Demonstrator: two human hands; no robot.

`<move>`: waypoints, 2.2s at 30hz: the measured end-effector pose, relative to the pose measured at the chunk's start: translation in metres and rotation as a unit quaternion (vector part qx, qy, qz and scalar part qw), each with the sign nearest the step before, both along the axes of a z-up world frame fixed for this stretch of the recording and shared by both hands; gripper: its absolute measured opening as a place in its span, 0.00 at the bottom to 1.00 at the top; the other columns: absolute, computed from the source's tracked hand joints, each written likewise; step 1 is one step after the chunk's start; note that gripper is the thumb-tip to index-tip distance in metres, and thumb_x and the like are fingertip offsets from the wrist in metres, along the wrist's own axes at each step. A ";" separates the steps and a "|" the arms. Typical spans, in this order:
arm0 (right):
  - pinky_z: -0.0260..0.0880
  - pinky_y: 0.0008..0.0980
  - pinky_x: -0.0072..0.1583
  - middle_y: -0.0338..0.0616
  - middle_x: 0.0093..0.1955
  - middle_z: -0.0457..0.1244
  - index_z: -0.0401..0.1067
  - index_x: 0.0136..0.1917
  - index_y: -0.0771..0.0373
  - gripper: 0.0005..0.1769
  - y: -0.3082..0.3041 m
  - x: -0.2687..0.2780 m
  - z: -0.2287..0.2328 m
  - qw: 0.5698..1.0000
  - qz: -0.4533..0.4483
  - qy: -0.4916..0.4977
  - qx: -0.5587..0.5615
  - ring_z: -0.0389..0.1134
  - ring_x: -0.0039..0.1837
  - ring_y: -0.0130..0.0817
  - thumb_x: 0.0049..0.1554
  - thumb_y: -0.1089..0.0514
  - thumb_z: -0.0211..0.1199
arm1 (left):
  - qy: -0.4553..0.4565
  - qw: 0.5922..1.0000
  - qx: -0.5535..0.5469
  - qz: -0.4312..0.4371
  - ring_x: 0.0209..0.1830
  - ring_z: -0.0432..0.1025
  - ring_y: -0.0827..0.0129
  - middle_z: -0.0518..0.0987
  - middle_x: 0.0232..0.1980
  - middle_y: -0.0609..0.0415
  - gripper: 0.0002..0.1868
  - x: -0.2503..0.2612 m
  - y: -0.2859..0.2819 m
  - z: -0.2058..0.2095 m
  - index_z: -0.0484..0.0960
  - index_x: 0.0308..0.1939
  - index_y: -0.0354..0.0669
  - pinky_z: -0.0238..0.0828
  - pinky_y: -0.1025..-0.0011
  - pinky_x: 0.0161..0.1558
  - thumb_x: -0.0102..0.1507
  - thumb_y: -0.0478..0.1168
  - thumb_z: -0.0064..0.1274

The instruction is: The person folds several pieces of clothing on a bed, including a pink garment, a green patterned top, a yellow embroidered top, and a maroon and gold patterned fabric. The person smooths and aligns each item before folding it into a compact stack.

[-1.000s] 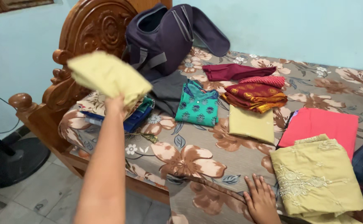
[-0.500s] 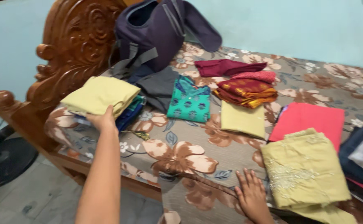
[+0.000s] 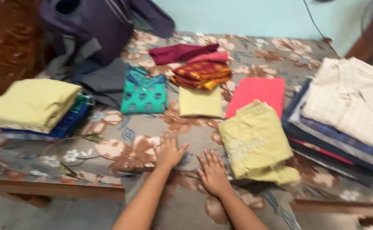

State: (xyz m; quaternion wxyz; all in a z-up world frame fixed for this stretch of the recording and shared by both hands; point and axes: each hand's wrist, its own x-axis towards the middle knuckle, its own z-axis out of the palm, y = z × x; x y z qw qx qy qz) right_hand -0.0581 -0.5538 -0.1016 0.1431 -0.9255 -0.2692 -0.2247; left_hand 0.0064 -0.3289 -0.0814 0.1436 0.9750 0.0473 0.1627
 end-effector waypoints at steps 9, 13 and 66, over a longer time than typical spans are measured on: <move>0.50 0.52 0.72 0.44 0.80 0.52 0.58 0.76 0.51 0.38 -0.010 0.009 0.056 0.980 0.002 0.198 -0.001 0.53 0.76 0.46 0.58 0.35 0.56 | -0.036 0.994 0.100 -0.013 0.78 0.56 0.57 0.64 0.77 0.48 0.39 -0.034 -0.040 0.012 0.68 0.73 0.51 0.39 0.40 0.74 0.64 0.67 0.40; 0.48 0.54 0.72 0.46 0.80 0.54 0.61 0.75 0.53 0.36 -0.012 0.022 0.042 0.992 0.021 0.124 0.024 0.52 0.78 0.49 0.59 0.38 0.57 | -0.029 0.993 0.114 -0.009 0.78 0.54 0.59 0.61 0.78 0.50 0.39 -0.028 -0.040 0.005 0.64 0.75 0.54 0.37 0.40 0.74 0.64 0.67 0.39; 0.73 0.28 0.50 0.41 0.44 0.72 0.77 0.52 0.64 0.13 -0.068 0.012 0.098 0.870 -0.035 0.223 0.438 0.72 0.47 0.27 0.59 0.53 0.65 | 0.112 0.664 -0.737 -0.068 0.46 0.80 0.65 0.85 0.52 0.49 0.35 -0.029 0.012 0.032 0.77 0.63 0.36 0.78 0.65 0.47 0.65 0.62 0.43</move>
